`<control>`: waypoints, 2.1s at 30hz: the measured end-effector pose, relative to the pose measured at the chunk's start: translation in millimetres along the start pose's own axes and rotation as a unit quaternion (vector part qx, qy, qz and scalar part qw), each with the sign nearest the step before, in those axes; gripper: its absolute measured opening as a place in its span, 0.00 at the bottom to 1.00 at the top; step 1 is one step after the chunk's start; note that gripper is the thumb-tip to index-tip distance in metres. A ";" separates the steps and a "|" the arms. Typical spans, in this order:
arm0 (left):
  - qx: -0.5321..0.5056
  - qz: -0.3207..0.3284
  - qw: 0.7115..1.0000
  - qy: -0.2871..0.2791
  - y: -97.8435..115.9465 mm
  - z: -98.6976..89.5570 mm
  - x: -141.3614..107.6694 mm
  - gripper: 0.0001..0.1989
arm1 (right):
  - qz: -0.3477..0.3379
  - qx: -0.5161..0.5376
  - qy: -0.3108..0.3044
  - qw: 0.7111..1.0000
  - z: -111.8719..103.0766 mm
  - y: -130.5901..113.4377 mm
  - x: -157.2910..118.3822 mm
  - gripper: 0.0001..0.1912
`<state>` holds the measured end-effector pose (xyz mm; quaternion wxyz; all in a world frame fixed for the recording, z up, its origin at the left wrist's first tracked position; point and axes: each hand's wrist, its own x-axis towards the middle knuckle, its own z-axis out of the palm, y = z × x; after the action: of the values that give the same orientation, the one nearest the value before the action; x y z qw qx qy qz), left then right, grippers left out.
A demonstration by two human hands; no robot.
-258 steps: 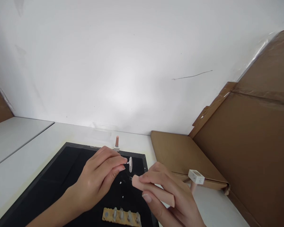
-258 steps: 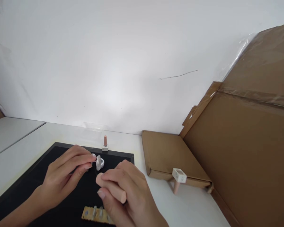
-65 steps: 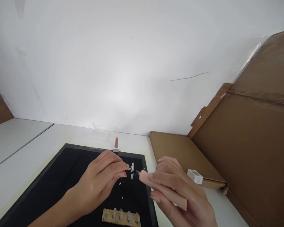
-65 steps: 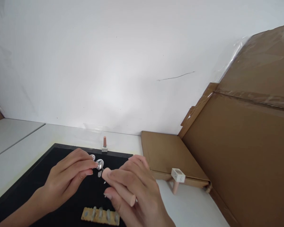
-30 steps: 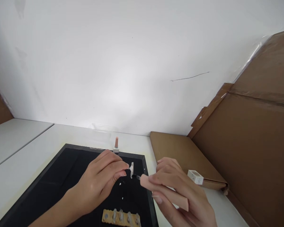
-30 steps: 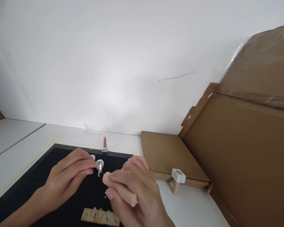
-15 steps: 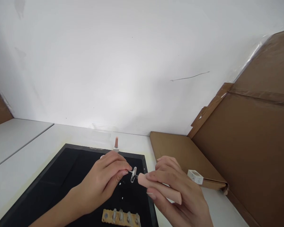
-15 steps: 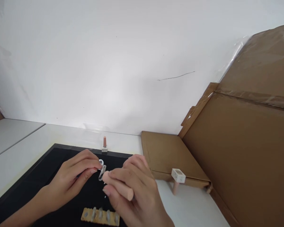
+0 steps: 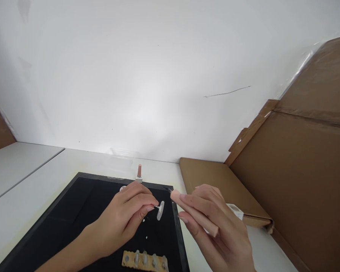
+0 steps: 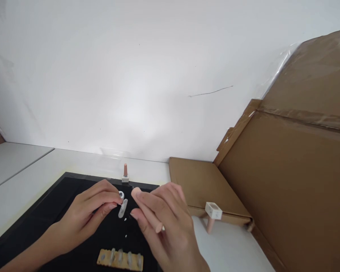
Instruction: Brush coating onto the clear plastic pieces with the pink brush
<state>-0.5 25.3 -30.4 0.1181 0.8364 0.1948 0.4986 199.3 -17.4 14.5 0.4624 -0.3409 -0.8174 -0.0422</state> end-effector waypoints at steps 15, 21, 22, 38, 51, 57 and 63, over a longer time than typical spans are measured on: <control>0.016 0.013 1.000 0.015 -0.4 0.9 3.2 0.10 | -0.039 0.026 -0.050 0.998 -2.5 -7.0 9.7 0.11; 0.021 0.009 1.000 0.001 0.0 1.8 0.5 0.09 | -0.037 0.005 -0.037 0.999 -2.6 -3.9 7.0 0.10; 0.020 0.007 1.000 -0.001 0.1 1.7 0.1 0.09 | -0.039 0.000 -0.034 0.999 -2.5 -3.3 6.4 0.11; 0.013 0.012 1.000 0.020 -1.2 0.5 1.5 0.09 | -0.045 0.015 -0.009 0.999 -1.2 -5.3 6.0 0.15; 0.044 0.030 0.997 0.061 0.3 2.2 4.5 0.10 | -0.057 0.031 -0.077 0.995 -0.4 -7.7 4.2 0.12; 0.046 0.027 0.997 0.059 -0.5 0.0 2.5 0.10 | -0.055 0.042 -0.042 0.997 2.0 -7.1 4.0 0.12; 0.053 0.030 0.996 0.059 -1.8 0.6 2.5 0.10 | -0.055 0.013 -0.020 0.998 2.8 -2.7 -0.1 0.12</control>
<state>0.8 28.0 -29.4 0.0471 0.8160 0.2020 0.5396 195.7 -18.4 13.5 0.4477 -0.2898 -0.8444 -0.0501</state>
